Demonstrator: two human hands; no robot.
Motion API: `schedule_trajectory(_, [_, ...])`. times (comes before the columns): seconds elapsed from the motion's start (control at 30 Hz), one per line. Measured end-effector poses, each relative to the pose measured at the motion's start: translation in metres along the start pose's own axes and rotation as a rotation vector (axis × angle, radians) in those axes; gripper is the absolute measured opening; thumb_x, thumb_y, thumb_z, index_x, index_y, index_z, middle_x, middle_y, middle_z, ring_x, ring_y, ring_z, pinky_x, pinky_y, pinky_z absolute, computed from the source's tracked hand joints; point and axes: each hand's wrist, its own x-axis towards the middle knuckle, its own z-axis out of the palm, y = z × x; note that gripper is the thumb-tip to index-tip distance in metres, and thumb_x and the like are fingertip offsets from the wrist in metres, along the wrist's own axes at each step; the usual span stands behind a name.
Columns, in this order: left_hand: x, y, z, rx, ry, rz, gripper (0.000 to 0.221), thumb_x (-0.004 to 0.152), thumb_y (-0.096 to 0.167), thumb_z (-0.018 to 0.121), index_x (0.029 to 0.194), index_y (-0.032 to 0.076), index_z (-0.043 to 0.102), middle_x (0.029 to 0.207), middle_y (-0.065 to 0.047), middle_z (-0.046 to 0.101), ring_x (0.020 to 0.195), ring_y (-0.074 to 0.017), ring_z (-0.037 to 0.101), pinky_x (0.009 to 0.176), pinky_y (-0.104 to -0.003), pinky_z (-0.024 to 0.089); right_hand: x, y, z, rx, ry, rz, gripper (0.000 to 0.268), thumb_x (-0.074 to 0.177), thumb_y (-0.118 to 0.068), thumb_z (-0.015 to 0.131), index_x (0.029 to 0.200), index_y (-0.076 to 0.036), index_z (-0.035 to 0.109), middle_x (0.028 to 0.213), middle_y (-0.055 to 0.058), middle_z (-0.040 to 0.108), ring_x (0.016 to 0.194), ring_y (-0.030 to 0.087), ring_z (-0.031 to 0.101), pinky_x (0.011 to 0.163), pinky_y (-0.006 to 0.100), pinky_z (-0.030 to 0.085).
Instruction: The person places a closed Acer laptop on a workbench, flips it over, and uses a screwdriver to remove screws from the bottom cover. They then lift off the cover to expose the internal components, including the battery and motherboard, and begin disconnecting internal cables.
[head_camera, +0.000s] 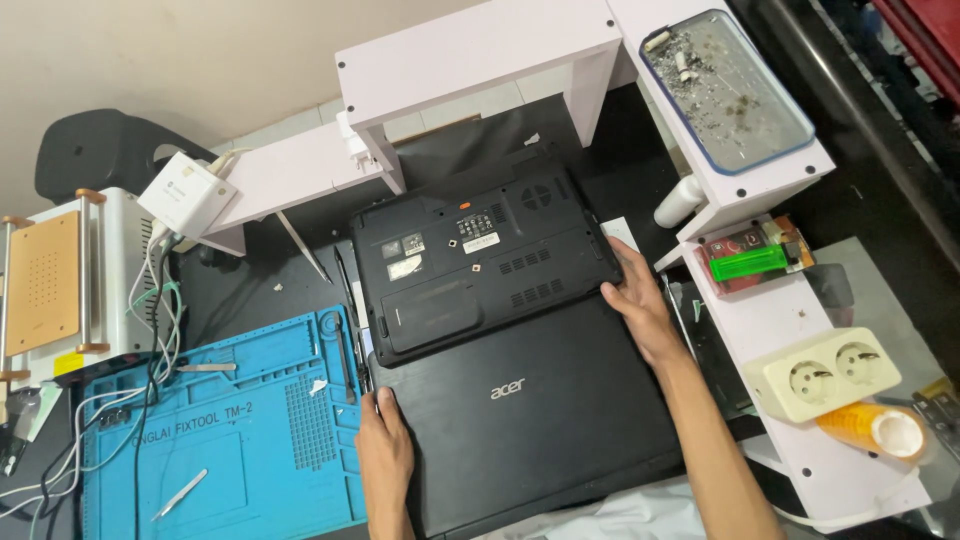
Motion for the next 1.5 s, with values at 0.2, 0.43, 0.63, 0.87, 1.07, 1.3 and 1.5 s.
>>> schedule_trajectory(0.2, [0.006,-0.004,0.000,-0.020,0.030,0.069,0.051,0.106,0.043,0.039,0.119,-0.002,0.059,0.098,-0.038,0.067,0.098,-0.0591,0.060,0.079,-0.060,0.047,-0.003,0.010,-0.009,0.202,0.018,0.026,0.076,0.090,0.002,0.063,0.159,-0.007,0.035,0.162,0.017,0.041,0.147,0.025,0.042,0.123,0.038,0.029])
schedule_trajectory(0.43, [0.012,0.000,-0.004,0.015,-0.066,-0.029,0.052,0.105,0.045,0.036,0.122,0.000,0.056,0.101,-0.038,0.067,0.103,-0.0585,0.060,0.084,-0.060,0.047,-0.005,0.000,-0.005,0.174,-0.019,0.036,0.089,0.078,0.011,0.061,0.160,-0.010,0.033,0.160,0.016,0.042,0.145,0.025,0.044,0.119,0.038,0.031])
schedule_trajectory(0.63, [0.045,-0.049,0.008,-0.005,-0.131,0.084,0.056,0.106,0.047,0.036,0.120,-0.002,0.058,0.107,-0.038,0.067,0.107,-0.0562,0.062,0.090,-0.055,0.050,-0.001,0.024,-0.011,0.079,-0.026,-0.118,0.083,0.083,0.012,0.061,0.159,-0.004,0.031,0.162,0.017,0.039,0.150,0.025,0.039,0.124,0.037,0.027])
schedule_trajectory(0.87, [0.061,-0.065,0.013,-0.204,-0.184,0.076,0.060,0.104,0.048,0.045,0.138,-0.001,0.051,0.132,-0.028,0.062,0.129,-0.0378,0.057,0.107,-0.042,0.041,-0.004,0.056,-0.030,0.233,0.041,-0.032,0.081,0.085,0.011,0.051,0.162,-0.005,0.028,0.166,0.017,0.033,0.152,0.026,0.034,0.123,0.037,0.025])
schedule_trajectory(1.07, [0.066,-0.082,0.019,-0.387,-0.251,-0.089,0.060,0.105,0.045,0.049,0.133,-0.007,0.061,0.128,-0.033,0.064,0.126,-0.0426,0.054,0.109,-0.042,0.041,-0.014,0.052,-0.024,0.364,0.057,-0.025,0.083,0.085,0.010,0.049,0.162,-0.006,0.025,0.167,0.017,0.029,0.154,0.027,0.029,0.124,0.037,0.021])
schedule_trajectory(1.3, [0.055,-0.063,0.007,-0.417,-0.230,-0.162,0.072,0.098,0.047,0.052,0.147,-0.005,0.048,0.147,-0.021,0.055,0.140,-0.0274,0.047,0.117,-0.035,0.029,-0.018,0.031,-0.012,0.220,0.095,0.064,0.075,0.091,0.005,0.048,0.162,-0.004,0.024,0.166,0.017,0.032,0.155,0.028,0.028,0.125,0.037,0.021])
schedule_trajectory(1.5, [0.045,-0.069,0.004,-0.337,-0.218,-0.118,0.070,0.101,0.048,0.050,0.146,-0.006,0.048,0.142,-0.022,0.060,0.136,-0.0270,0.053,0.114,-0.036,0.035,-0.024,0.037,-0.017,0.137,0.092,0.089,0.074,0.092,0.003,0.050,0.161,-0.004,0.024,0.166,0.017,0.033,0.156,0.028,0.027,0.126,0.038,0.019])
